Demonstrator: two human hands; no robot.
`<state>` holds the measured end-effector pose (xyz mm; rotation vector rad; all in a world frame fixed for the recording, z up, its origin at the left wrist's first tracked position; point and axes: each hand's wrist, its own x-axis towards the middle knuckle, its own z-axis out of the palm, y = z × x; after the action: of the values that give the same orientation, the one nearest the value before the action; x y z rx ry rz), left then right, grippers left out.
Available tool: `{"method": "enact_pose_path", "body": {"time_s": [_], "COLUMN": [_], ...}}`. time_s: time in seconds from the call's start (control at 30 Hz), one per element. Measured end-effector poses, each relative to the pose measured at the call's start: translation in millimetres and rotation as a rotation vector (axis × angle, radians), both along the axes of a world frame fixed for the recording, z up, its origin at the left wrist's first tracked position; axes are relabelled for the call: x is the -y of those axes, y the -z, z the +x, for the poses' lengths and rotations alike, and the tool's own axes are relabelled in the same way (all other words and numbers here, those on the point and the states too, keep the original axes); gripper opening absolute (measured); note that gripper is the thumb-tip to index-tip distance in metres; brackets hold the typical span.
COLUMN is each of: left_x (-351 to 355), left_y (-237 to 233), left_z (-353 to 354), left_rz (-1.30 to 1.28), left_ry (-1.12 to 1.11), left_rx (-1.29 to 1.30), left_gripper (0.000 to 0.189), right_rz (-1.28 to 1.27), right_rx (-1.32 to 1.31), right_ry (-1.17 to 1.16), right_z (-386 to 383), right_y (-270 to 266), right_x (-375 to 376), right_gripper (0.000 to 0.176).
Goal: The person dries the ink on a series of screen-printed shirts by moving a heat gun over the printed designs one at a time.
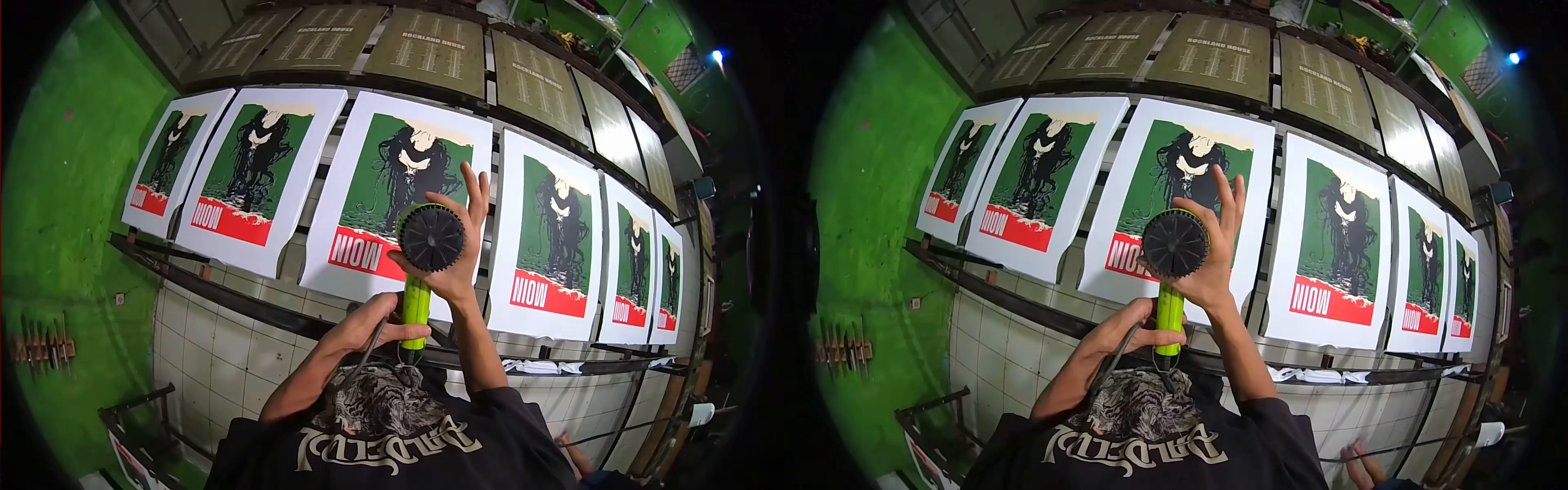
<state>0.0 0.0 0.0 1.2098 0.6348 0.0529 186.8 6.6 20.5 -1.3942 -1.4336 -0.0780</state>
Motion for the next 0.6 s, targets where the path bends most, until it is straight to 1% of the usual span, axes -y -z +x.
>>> {"method": "enact_pose_path", "body": {"time_s": [0.07,0.1,0.13,0.17,0.2,0.27,0.3,0.37,0.4,0.47,0.5,0.57,0.6], "left_x": [-4.9,-4.2,-12.9,-21.1,-28.5,-42.8,-47.5,-55.5,-61.4,-70.6,-74.7,-90.5,-102.1], "left_y": [16.8,17.8,19.9,20.7,16.5,4.3,8.3,27.5,42.2,69.0,69.1,67.3,48.6], "left_z": [0.1,-2.9,-6.5,-10.8,-14.8,-21.9,-26.7,-36.0,-40.8,-50.6,-58.3,-75.1,-88.3], "left_rz": [0.078,0.039,0.057,0.071,0.069,0.018,0.011,-0.044,-0.051,0.031,0.022,0.270,0.325], "left_ry": [0.028,0.043,0.071,0.099,0.115,0.128,0.147,0.099,0.112,0.146,0.155,-0.195,-0.335], "left_rx": [0.012,0.038,0.032,0.025,0.025,0.038,0.038,0.020,0.022,0.099,0.101,0.254,0.190], "left_gripper": [0.043,0.043,0.043,0.042,0.042,0.041,0.041,0.040,0.040,0.037,0.037,0.039,0.040], "right_rz": [-0.027,-0.065,-0.040,-0.017,-0.018,0.019,0.013,-0.029,-0.045,-0.059,-0.067,-0.066,-0.069], "right_rx": [-0.029,-0.004,-0.066,-0.128,-0.128,-0.079,-0.080,-0.014,-0.046,-0.053,-0.066,-0.088,-0.080], "right_ry": [0.019,0.037,0.028,0.020,0.035,0.076,0.095,0.131,0.106,0.141,0.168,0.209,0.251], "right_z": [-0.4,-5.1,-9.6,-14.8,-19.7,-27.7,-31.9,-37.6,-39.5,-36.6,-34.4,-25.9,-19.2], "right_y": [1.7,-4.4,-4.4,-4.3,-4.1,-4.2,-2.0,5.5,7.1,12.6,14.5,13.9,13.0], "right_x": [-1.7,0.7,-4.5,-9.6,-13.9,-21.6,-25.7,-35.0,-38.9,-45.6,-47.6,-49.5,-47.8], "right_gripper": [0.091,0.091,0.089,0.088,0.088,0.080,0.080,0.073,0.066,0.066,0.065,0.065,0.064]}}
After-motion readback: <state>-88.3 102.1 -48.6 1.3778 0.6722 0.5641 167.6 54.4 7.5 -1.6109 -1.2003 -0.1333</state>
